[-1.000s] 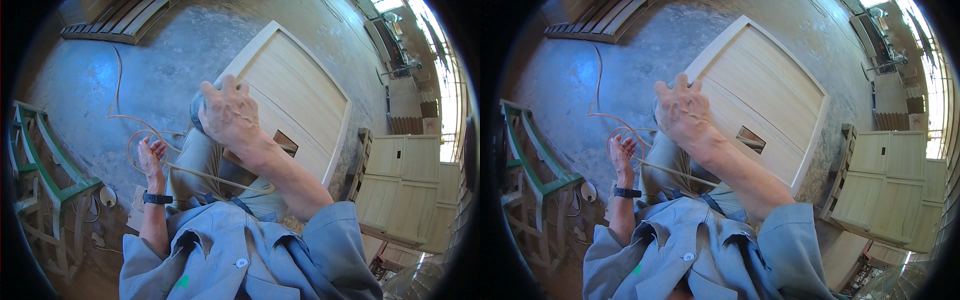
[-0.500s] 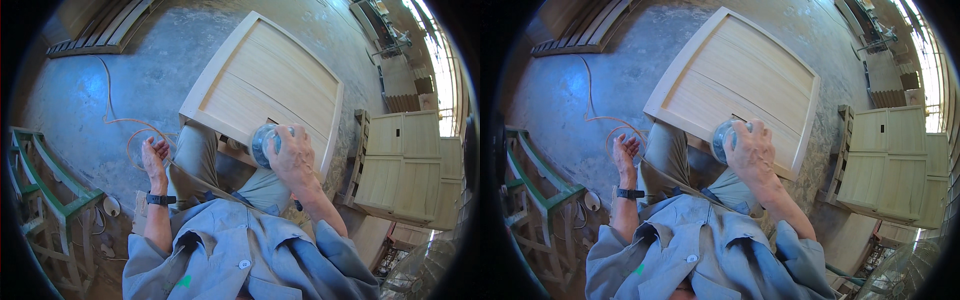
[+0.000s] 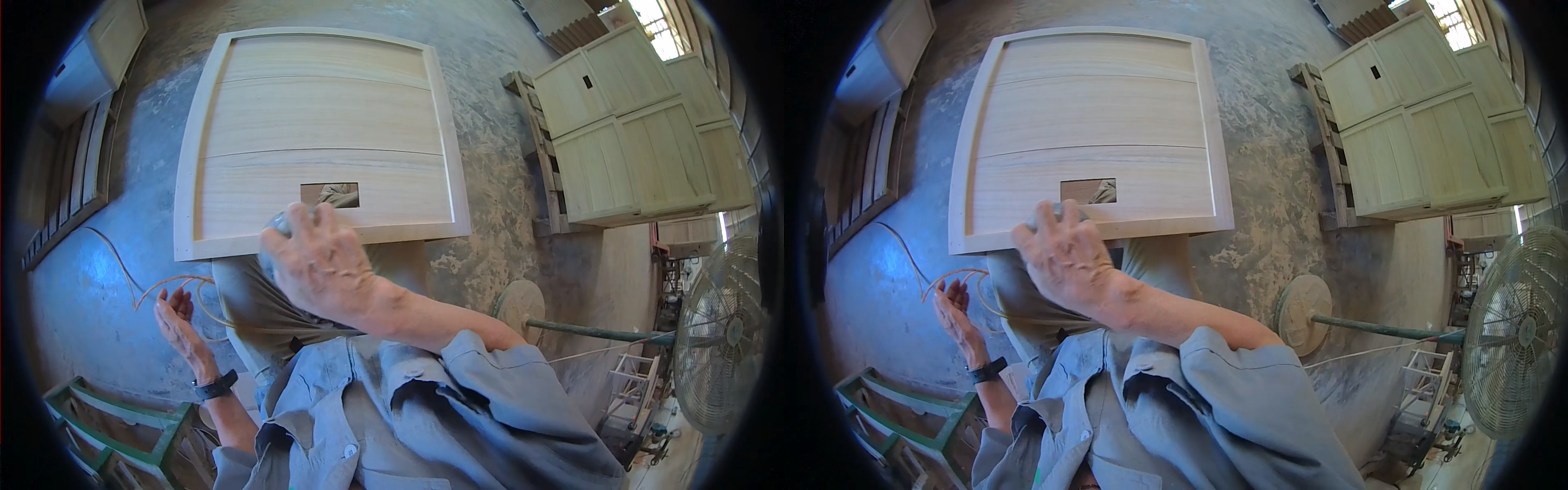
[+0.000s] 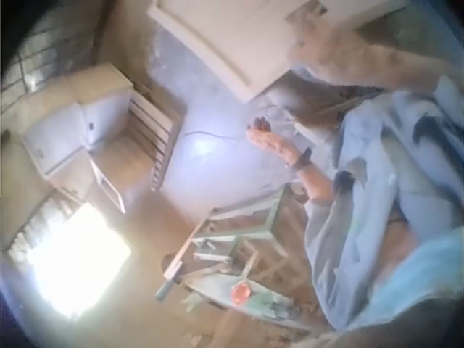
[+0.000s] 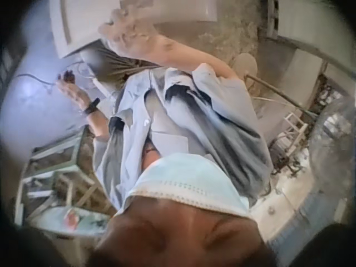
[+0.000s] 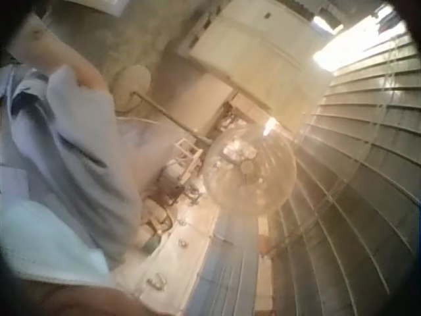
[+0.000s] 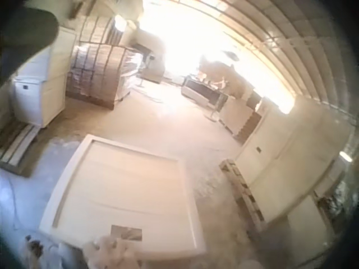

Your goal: The person picks up a pneumatic sander and sands the surfaces and edges of a wooden box, turning and repositioning the piece by hand.

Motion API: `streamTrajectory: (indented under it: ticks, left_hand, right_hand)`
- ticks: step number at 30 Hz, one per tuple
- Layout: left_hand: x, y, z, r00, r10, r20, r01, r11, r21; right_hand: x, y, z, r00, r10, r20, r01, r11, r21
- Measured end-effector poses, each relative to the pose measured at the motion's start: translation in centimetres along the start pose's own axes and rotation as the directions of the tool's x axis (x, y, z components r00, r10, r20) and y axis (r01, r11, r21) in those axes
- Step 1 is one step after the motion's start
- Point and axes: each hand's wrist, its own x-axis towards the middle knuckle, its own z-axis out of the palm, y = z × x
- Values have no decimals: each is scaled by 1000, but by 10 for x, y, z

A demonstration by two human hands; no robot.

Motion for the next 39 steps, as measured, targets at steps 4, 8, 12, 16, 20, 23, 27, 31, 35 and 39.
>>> streamTrajectory:
  ticks: [4,8,12,16,20,23,27,31,35,39]
  left_hand:
    - [11,43,23,989,141,49,-147,975,169]
    - [25,68,46,930,308,203,-365,841,399]
    - [35,90,73,825,404,396,-565,600,566]
    - [41,108,102,861,244,446,-501,551,667]
    - [51,99,126,802,325,501,-597,423,681]
    - [64,85,129,797,347,494,-601,380,703]
    - [68,75,134,792,395,465,-584,270,766]
    - [58,81,138,812,390,435,-547,245,800]
    - [58,79,137,808,404,429,-542,221,811]
    - [55,79,141,836,362,413,-515,257,817]
  right_hand:
    - [-21,44,-24,985,165,47,-162,985,-57]
    - [-53,81,-44,940,335,63,-323,934,-151]
    - [-73,102,-56,849,527,45,-498,824,-270]
    - [-82,131,-62,848,530,-22,-509,801,-315]
    - [-80,166,-67,771,634,-59,-620,727,-295]
    - [-77,173,-67,743,668,-50,-649,699,-302]
    - [-84,164,-70,783,619,-56,-600,730,-327]
    - [-89,154,-68,766,641,-45,-619,718,-319]
    - [-76,170,-68,766,640,-61,-625,721,-299]
    - [-64,196,-68,746,662,-69,-646,695,-316]
